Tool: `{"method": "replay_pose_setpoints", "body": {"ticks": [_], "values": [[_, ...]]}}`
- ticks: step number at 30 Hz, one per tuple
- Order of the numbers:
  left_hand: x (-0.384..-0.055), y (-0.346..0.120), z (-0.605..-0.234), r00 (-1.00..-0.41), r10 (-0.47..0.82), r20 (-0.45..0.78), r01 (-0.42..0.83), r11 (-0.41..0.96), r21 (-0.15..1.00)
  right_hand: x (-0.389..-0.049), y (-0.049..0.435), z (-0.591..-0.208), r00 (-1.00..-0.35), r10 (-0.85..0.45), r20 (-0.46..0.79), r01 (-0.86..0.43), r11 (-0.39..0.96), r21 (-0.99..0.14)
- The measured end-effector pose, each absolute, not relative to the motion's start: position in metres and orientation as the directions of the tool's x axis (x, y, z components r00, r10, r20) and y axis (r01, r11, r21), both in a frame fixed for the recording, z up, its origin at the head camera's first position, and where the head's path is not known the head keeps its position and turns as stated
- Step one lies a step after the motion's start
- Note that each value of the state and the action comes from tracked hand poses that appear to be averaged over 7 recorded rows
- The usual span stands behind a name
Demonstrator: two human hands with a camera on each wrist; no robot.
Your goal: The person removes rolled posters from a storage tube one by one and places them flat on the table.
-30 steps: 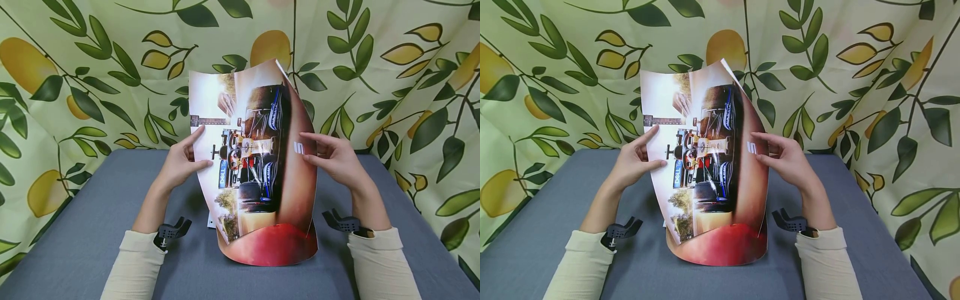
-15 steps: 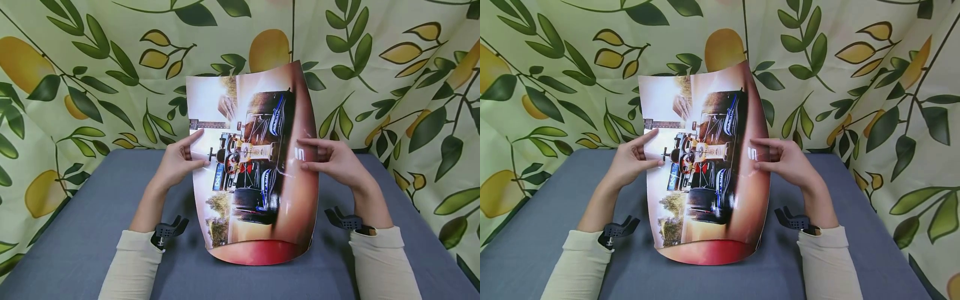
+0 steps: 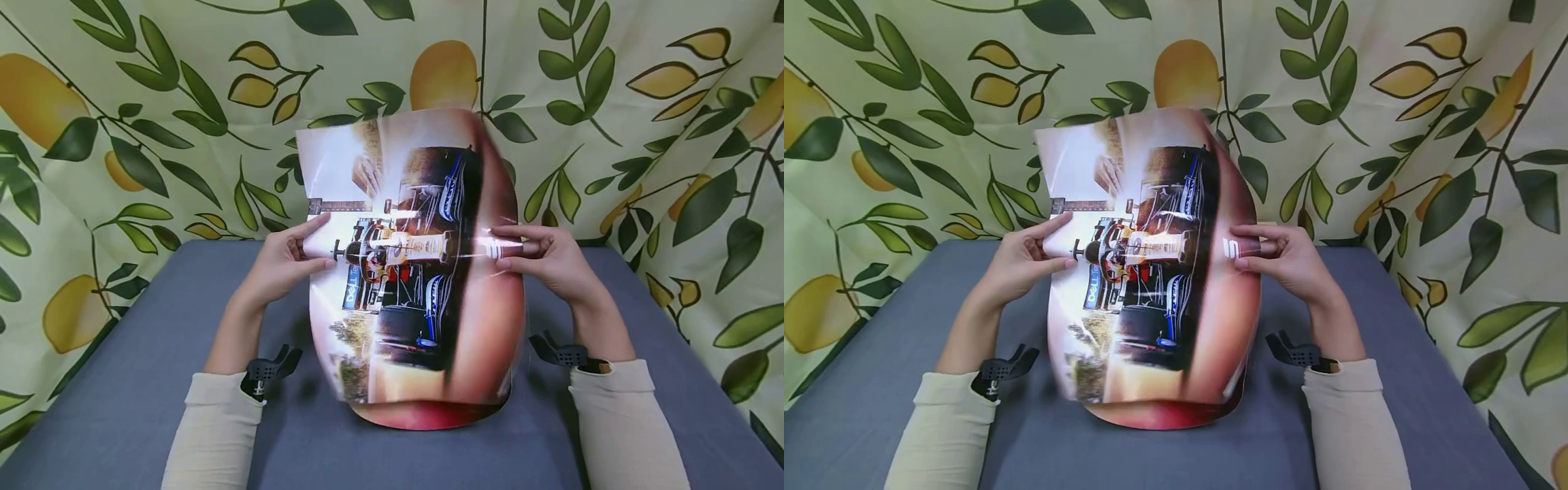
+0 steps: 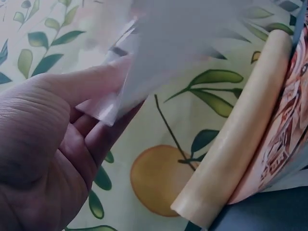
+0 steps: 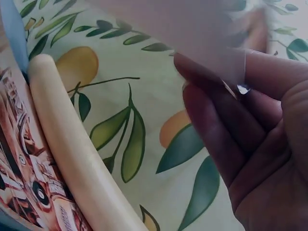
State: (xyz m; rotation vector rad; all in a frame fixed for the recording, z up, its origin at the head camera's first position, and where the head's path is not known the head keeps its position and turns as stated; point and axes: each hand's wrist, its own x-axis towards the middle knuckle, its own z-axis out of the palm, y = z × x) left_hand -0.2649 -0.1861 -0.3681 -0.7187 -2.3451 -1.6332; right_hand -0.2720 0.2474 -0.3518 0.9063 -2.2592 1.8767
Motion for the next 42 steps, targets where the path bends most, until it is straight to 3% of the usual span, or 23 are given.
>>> {"method": "replay_pose_setpoints", "body": {"ticks": [8, 16, 22, 33, 42], "values": [[-0.266, -0.176, -0.37, -0.874, 0.237, 0.424, 0.48, 0.29, 0.828, -0.275, 0.254, -0.357, -0.842, -0.359, 0.403, -0.455, 0.07, -0.888], [-0.267, -0.162, -0.375, -0.864, 0.178, 0.471, 0.497, 0.151, 0.854, -0.276, 0.256, -0.357, -0.834, -0.313, 0.455, -0.492, 0.047, -0.869], [-0.267, -0.161, -0.383, -0.863, 0.224, 0.453, 0.493, 0.173, 0.853, -0.279, 0.258, -0.356, -0.829, -0.299, 0.473, -0.507, 0.045, -0.861], [-0.283, -0.161, -0.425, -0.871, 0.343, 0.352, 0.41, 0.111, 0.905, -0.292, 0.261, -0.375, -0.859, -0.245, 0.449, -0.474, 0.051, -0.879], [-0.296, -0.163, -0.459, -0.903, 0.308, 0.301, 0.317, 0.003, 0.948, -0.303, 0.251, -0.408, -0.884, -0.19, 0.427, -0.45, 0.101, -0.887]]}}
